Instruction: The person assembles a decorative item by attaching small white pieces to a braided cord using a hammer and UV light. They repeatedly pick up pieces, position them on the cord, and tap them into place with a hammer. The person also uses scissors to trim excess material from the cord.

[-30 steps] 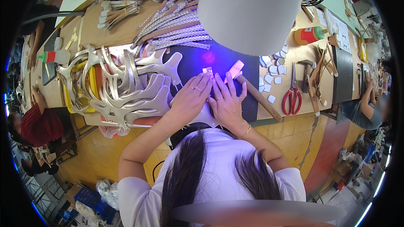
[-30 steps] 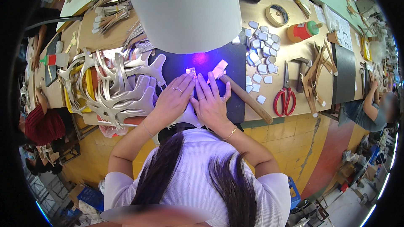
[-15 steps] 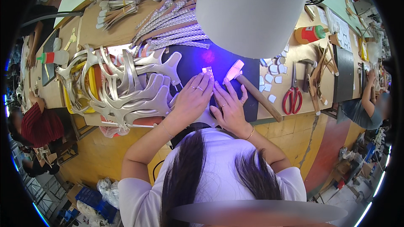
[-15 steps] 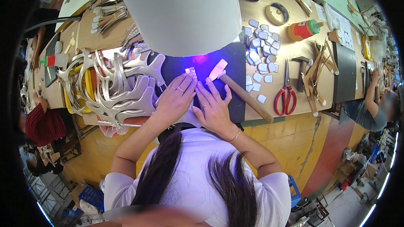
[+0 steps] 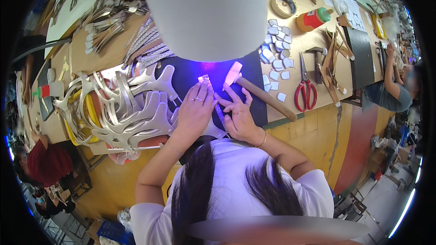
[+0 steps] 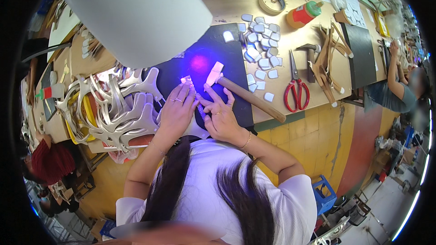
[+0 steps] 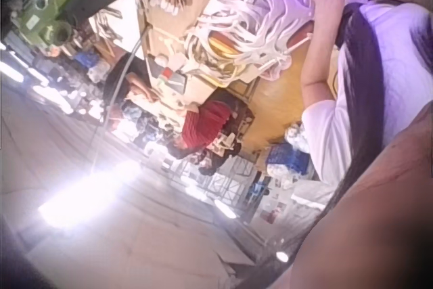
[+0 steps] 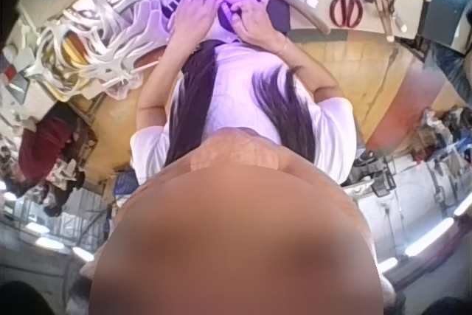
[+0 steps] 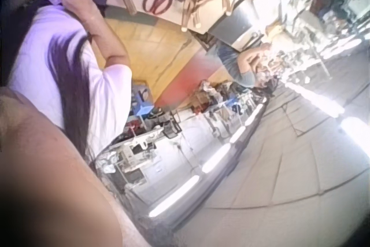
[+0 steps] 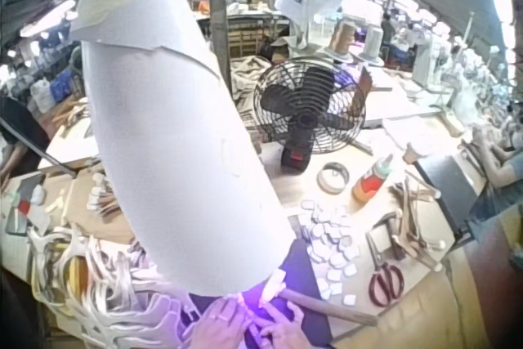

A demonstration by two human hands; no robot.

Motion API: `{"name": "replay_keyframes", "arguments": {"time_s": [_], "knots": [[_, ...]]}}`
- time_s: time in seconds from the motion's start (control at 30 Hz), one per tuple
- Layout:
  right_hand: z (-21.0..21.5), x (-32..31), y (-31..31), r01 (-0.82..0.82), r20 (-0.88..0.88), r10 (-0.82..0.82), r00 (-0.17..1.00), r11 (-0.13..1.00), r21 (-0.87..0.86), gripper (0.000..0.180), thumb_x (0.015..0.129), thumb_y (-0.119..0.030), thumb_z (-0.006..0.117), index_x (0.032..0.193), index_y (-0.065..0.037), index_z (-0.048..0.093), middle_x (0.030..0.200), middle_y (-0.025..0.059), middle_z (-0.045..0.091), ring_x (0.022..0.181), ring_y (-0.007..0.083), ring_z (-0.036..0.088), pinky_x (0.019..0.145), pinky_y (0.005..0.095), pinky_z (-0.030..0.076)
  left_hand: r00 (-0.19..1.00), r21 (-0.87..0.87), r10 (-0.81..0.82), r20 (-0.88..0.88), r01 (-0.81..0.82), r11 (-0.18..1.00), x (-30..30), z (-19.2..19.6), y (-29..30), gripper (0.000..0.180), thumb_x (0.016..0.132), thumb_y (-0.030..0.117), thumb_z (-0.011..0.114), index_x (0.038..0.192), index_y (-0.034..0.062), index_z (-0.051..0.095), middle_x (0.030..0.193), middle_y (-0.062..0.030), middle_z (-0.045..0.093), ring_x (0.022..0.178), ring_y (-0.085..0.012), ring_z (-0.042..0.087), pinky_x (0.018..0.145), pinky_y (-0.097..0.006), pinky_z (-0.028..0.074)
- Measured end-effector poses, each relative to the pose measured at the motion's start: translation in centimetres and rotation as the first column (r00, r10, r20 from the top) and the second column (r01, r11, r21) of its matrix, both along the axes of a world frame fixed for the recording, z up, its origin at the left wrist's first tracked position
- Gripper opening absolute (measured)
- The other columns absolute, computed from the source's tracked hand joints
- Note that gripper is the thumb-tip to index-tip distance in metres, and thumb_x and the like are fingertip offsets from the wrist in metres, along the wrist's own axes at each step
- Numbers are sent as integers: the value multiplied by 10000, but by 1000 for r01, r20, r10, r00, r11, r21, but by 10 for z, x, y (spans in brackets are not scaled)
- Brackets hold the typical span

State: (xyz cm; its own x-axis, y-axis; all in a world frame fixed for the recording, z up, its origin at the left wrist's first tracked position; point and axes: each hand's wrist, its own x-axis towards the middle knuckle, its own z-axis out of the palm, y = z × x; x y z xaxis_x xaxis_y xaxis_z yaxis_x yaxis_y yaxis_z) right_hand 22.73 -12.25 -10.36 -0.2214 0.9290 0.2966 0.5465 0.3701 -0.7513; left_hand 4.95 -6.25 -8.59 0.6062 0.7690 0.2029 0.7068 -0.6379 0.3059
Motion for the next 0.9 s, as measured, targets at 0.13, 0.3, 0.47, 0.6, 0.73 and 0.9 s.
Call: {"name": "replay_keyframes", "arguments": {"time_s": [0.13,0.3,0.47,0.6,0.73,0.9], "knots": [[0,1,1,6,10,-6,1000,1000,-5,199,832,-10,542,990,-59,432,1292,158,648,1426,356,400,1117,587,133,1000,-1,4,5,-4,1000,0,0,-1,372,882,106,648,1221,-43,612,1251,-191,600,1200,-341,556,1040,-433,459],[8,-1,4,17,114,-17,993,1000,7,178,830,-26,557,991,-45,483,1237,145,662,1384,342,439,1063,563,213,1000,2,-8,-1,8,1000,0,-3,2,401,867,77,631,1245,-52,595,1232,-198,600,1184,-348,566,1036,-446,463],[38,19,41,77,127,-96,987,987,143,237,815,-93,662,1011,-68,531,1208,119,640,1103,321,563,942,500,379,998,39,56,17,-57,998,8,-6,-2,357,877,89,651,1206,-48,623,1209,-184,616,1170,-338,571,1027,-437,467],[48,61,116,226,365,-307,879,942,249,165,841,-159,720,906,-26,646,912,118,604,883,309,552,806,425,467,995,44,96,-12,-96,994,15,-6,-4,364,884,134,661,1200,-45,628,1232,-179,615,1172,-327,571,1040,-444,452],[31,72,171,172,668,-294,683,954,244,179,839,-173,697,929,-19,689,901,118,670,855,286,655,729,383,547,981,60,157,-112,-151,987,21,-3,-10,401,907,205,646,1227,-34,617,1267,-180,603,1196,-316,559,1078,-464,406],[17,64,186,1,794,-230,562,961,277,132,809,-113,654,913,-92,732,796,69,693,708,250,710,565,368,567,965,85,191,-179,-178,980,27,-3,-15,404,911,192,620,1225,-62,604,1284,-213,590,1215,-332,553,1091,-474,390]]}}
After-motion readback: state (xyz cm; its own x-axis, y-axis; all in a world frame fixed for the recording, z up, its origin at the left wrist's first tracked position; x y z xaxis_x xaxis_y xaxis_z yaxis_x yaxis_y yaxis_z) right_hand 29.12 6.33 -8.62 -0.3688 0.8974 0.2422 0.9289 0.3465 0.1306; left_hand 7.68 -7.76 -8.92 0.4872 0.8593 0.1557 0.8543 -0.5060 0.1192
